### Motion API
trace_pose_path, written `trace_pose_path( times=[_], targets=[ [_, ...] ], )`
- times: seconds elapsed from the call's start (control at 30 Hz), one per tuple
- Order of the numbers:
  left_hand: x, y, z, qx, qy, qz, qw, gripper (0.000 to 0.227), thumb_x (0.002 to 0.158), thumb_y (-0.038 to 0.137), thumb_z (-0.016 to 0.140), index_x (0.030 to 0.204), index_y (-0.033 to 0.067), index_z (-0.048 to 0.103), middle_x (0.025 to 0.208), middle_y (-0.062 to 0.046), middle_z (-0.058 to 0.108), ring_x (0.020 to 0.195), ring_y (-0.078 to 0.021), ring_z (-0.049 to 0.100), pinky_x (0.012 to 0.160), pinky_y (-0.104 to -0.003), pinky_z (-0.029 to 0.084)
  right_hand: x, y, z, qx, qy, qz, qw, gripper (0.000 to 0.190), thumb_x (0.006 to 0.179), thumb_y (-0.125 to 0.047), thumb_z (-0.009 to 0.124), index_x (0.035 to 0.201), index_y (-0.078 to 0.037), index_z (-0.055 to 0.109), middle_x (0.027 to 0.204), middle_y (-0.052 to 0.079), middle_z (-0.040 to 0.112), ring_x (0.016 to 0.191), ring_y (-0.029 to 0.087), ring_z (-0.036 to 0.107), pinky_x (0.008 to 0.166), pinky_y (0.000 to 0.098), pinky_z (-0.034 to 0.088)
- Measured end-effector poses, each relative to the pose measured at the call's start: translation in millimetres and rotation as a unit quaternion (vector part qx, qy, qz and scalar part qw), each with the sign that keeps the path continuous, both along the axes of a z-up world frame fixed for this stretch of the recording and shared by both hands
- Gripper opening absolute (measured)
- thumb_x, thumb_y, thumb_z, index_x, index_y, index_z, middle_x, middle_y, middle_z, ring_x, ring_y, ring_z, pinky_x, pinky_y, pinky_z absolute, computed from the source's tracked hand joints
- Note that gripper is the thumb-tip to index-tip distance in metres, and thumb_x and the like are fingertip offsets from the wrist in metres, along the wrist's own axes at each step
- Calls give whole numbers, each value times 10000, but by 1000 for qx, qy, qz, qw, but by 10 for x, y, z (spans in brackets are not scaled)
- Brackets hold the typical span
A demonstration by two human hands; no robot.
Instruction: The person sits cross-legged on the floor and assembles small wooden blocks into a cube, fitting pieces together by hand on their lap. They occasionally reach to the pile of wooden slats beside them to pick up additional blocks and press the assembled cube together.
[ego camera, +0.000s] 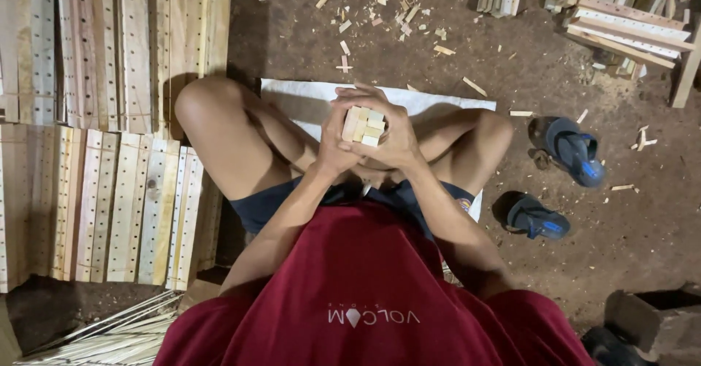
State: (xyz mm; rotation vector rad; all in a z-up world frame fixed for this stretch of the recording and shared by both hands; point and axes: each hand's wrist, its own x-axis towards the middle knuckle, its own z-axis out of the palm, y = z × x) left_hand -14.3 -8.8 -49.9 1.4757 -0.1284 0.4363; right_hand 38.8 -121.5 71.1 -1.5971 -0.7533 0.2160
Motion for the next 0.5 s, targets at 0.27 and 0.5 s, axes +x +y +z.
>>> trace_pose_path(
  times=[0.27, 0.5],
  targets=[
    [-107, -58, 347, 29, 7, 61, 998, 771, 738, 361, 907, 1299, -29, 549, 1255, -264, 637, 1129, -480, 648, 942, -593, 522, -28, -9, -30, -17, -20, -33, 999, 577, 736, -286, 959, 1213, -76, 710, 1224, 108, 735, 1374, 310, 527, 1186, 487, 320],
    [-246, -231, 333, 17, 89, 162, 983, 644, 885, 326, 794, 1354, -28, 532, 1212, -304, 663, 1103, -493, 669, 957, -578, 540, -107, 96, 60, -22, 10, -55, 998, 579, 743, -239, 943, 1253, -117, 698, 1207, 61, 750, 1280, 249, 581, 1117, 438, 403]
  ],
)
